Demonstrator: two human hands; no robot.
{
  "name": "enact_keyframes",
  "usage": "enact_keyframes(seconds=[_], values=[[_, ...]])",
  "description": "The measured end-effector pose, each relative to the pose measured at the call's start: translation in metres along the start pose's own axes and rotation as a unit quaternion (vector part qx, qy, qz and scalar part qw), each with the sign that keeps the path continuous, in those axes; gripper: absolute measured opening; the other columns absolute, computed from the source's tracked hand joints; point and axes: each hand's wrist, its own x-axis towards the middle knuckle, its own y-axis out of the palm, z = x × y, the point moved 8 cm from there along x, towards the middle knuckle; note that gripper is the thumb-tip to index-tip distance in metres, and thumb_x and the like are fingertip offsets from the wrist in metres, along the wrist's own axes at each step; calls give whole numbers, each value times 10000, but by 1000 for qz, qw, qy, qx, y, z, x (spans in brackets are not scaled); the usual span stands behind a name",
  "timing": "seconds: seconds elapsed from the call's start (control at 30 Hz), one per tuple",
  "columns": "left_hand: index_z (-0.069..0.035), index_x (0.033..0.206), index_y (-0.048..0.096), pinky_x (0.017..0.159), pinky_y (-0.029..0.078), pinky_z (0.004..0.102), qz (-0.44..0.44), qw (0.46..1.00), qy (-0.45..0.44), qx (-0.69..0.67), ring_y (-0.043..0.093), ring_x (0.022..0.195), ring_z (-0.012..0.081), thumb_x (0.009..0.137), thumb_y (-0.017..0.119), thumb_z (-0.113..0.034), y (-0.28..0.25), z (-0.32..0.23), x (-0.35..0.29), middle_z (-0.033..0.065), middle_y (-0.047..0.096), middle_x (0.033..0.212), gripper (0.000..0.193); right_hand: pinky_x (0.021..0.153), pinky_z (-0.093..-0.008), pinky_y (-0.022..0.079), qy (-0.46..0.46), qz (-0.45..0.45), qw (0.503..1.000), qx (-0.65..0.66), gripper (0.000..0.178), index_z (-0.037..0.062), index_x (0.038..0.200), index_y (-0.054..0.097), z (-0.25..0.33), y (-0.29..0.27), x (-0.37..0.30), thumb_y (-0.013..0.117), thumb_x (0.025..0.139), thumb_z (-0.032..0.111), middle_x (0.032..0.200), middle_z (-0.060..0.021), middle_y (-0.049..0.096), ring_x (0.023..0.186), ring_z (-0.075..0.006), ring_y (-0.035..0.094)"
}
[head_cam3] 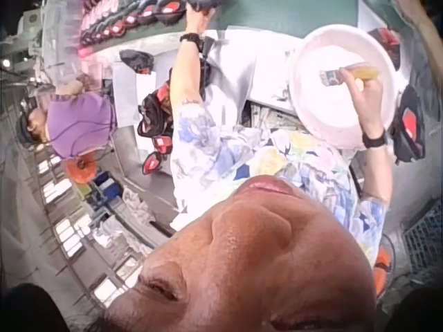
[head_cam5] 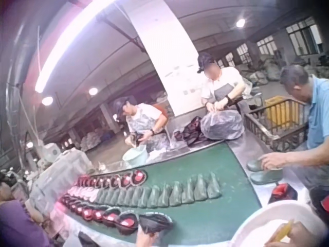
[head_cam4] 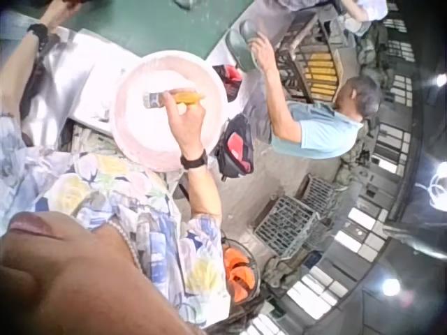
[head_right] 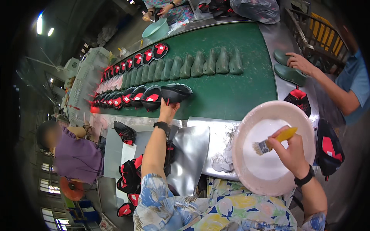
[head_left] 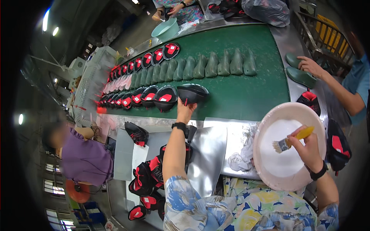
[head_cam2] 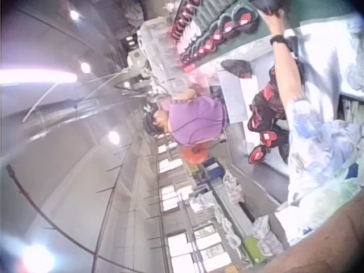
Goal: Applying glue to the interior of shoe soles using a brush.
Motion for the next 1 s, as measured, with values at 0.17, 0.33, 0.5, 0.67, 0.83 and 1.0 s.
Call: enact_keyframes(seconds=[0.17, 0.33, 0.5, 0.67, 0.83, 1.0], values=[[-127, 1408, 367, 751, 536, 431, -264, 904, 64, 330, 619, 791, 242, 959, 459, -39, -164, -52, 40, 117, 610, 1027, 467, 724, -273, 510, 24, 67, 997, 14, 105, 5, 915, 633, -5, 18, 7, 707, 875, 67, 833, -75, 688, 786, -144, 668], [-46, 1219, 587, 817, 526, 306, -29, 935, 2, 355, 662, 944, 141, 828, 523, 52, -65, -104, -19, 88, 656, 1149, 409, 727, -267, 503, 111, 60, 990, -70, 119, 4, 931, 632, -43, -2, 17, 700, 891, 94, 836, -64, 675, 790, -131, 655], [-37, 1285, 603, 1014, 466, 416, 154, 691, 38, 705, 601, 1175, 342, 794, 598, -19, -44, -90, -183, 189, 649, 1216, 491, 665, -279, 504, 50, 118, 987, -97, 154, -20, 911, 653, -59, 29, 37, 690, 905, 129, 773, -88, 680, 699, -146, 654], [-17, 1287, 614, 1013, 476, 435, -19, 662, 13, 749, 607, 1157, 408, 760, 694, -78, -99, -72, -196, 241, 657, 1204, 536, 664, -384, 513, -38, 273, 958, -85, 185, -10, 862, 654, -37, 102, -1, 715, 871, 165, 786, -171, 685, 718, -291, 679], [40, 1099, 658, 805, 536, 468, -14, 602, 1, 798, 666, 903, 468, 744, 742, -145, -61, -100, -181, 261, 694, 896, 409, 664, -400, 504, -88, 267, 941, -190, 170, 11, 827, 629, -29, 58, -24, 717, 855, 154, 785, -168, 670, 732, -319, 666], [-4, 1128, 522, 1007, 447, 415, -45, 620, 504, 600, 570, 1171, 393, 695, 640, 81, 89, -143, -255, 210, 591, 1241, 456, 694, -315, 527, -65, 128, 981, -133, 178, -27, 924, 657, -27, 8, -3, 718, 883, 135, 824, -136, 684, 738, -225, 675]])
